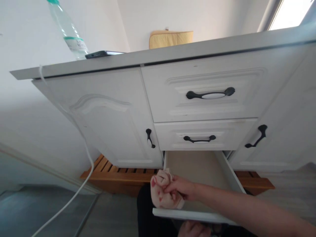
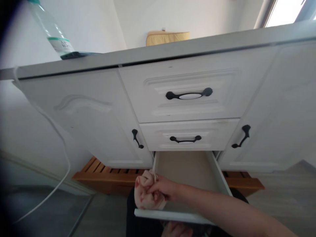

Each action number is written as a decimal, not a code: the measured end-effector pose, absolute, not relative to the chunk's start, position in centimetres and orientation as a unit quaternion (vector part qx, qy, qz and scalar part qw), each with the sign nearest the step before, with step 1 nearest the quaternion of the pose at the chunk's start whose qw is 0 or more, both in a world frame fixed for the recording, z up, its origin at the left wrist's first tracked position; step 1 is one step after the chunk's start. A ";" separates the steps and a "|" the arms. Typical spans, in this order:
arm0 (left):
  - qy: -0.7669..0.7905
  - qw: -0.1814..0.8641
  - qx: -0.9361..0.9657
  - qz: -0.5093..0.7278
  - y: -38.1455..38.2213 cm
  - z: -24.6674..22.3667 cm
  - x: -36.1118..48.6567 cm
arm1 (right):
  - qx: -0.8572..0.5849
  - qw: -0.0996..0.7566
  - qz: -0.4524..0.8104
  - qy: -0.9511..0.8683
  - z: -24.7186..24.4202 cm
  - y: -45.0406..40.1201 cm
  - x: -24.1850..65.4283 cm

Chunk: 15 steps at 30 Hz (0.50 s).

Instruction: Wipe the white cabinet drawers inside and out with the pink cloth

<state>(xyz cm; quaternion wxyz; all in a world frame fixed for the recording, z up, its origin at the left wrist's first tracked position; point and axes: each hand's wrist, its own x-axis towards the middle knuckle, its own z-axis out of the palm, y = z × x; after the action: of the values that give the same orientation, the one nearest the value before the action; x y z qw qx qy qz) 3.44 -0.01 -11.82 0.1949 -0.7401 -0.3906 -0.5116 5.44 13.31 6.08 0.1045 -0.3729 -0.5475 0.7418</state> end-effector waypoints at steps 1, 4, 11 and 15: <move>-0.391 0.185 -0.743 -0.512 -0.1 -11.5 3.3 | -0.376 0.140 0.692 -0.600 6.7 13.7 5.3; -0.378 0.144 -0.780 -0.478 -0.6 -10.9 2.5 | -0.386 0.189 0.459 -0.777 7.4 14.9 4.4; -0.355 0.160 -0.814 -0.432 -0.5 -10.6 1.8 | -0.287 0.036 0.375 -0.881 5.8 12.5 1.1; -0.370 0.130 -0.784 -0.481 -0.6 -9.1 2.1 | -0.298 -0.032 0.623 -0.722 6.3 12.3 1.2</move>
<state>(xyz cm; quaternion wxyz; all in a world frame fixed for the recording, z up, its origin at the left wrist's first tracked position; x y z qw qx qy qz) 2.13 -0.59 -9.13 0.1301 -0.7837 -0.3705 -0.4813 1.18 12.27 6.28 -0.0320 -0.2978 -0.7223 0.6233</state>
